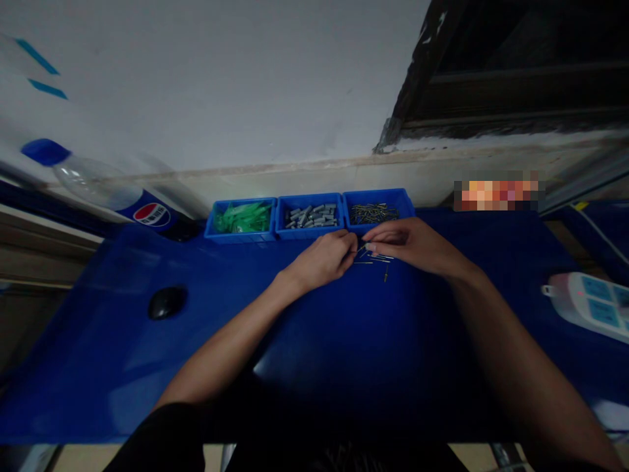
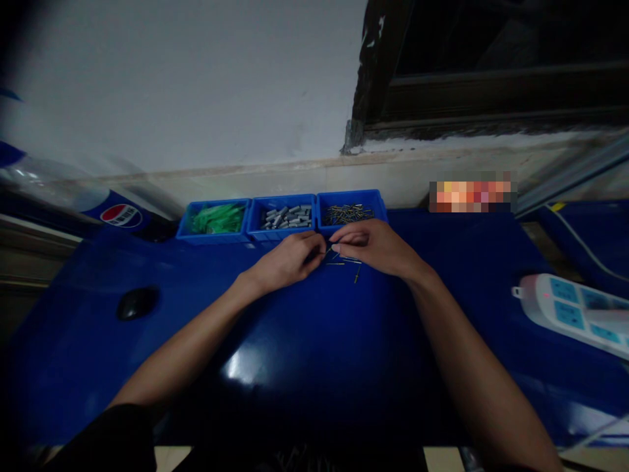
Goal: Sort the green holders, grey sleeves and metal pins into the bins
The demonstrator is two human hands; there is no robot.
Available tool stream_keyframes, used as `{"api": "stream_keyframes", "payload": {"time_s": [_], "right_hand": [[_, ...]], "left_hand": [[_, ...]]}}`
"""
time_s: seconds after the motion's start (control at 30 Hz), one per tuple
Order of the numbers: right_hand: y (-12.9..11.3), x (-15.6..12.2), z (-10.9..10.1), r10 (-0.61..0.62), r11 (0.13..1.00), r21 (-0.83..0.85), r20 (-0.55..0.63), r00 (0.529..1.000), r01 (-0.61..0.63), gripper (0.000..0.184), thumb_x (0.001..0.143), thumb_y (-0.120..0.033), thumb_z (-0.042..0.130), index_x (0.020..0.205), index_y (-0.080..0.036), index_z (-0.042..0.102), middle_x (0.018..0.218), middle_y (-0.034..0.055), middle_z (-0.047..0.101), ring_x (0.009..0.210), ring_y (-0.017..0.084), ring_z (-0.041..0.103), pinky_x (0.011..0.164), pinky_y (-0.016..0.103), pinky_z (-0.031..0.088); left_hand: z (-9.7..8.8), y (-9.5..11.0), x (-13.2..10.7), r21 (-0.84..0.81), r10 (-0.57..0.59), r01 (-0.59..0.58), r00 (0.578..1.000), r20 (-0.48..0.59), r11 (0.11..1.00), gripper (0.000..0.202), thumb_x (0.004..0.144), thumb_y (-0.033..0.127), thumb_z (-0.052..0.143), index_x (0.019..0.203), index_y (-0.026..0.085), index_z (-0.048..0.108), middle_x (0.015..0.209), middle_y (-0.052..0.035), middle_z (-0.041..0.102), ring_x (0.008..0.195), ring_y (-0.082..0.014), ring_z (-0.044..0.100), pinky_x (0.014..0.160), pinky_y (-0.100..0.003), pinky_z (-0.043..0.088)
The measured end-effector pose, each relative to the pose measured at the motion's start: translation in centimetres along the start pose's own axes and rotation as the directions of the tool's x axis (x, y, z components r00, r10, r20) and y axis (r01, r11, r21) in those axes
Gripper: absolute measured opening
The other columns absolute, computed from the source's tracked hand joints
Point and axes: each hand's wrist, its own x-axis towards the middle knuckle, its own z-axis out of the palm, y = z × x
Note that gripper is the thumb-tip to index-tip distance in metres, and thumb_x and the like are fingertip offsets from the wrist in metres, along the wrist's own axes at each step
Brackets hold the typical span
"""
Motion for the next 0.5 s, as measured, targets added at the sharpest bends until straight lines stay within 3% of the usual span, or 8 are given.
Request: {"api": "stream_keyframes", "payload": {"time_s": [0.23,0.4,0.5], "right_hand": [[0.55,0.24,0.07,-0.005,1.000,-0.021,0.003,1.000,0.005,0.014,0.077,-0.037,0.082,0.086,-0.026,0.081,0.089,0.0055,0.083,0.090,0.027,0.080,0.092,0.048,0.062],[0.08,0.10,0.09,0.028,0.998,0.047,0.020,0.999,-0.029,0.020,0.075,-0.039,0.084,0.086,-0.023,0.079,0.083,0.0047,0.082,0.082,0.025,0.080,0.084,0.040,0.064],[-0.39,-0.18,-0.14,0.008,0.999,0.043,-0.029,1.000,-0.006,0.023,0.075,-0.043,0.085,0.085,-0.024,0.079,0.079,0.0033,0.081,0.078,0.024,0.080,0.080,0.039,0.064]], "left_hand": [[0.03,-0.28,-0.01,-0.047,-0.009,0.005,0.997,-0.073,0.999,0.009,0.091,0.011,0.057,0.096,0.016,0.063,0.093,-0.0067,0.067,0.077,-0.0166,0.060,0.075,-0.032,0.049],[0.04,-0.29,0.05,-0.078,-0.022,0.010,0.986,-0.163,0.997,0.003,0.094,0.015,0.062,0.094,0.016,0.064,0.090,-0.0054,0.069,0.080,-0.0168,0.063,0.076,-0.032,0.050],[0.16,-0.32,0.06,-0.064,-0.062,0.051,0.983,-0.176,0.997,0.004,0.095,0.019,0.066,0.096,0.015,0.066,0.092,-0.0060,0.070,0.081,-0.0175,0.065,0.078,-0.033,0.052]]}}
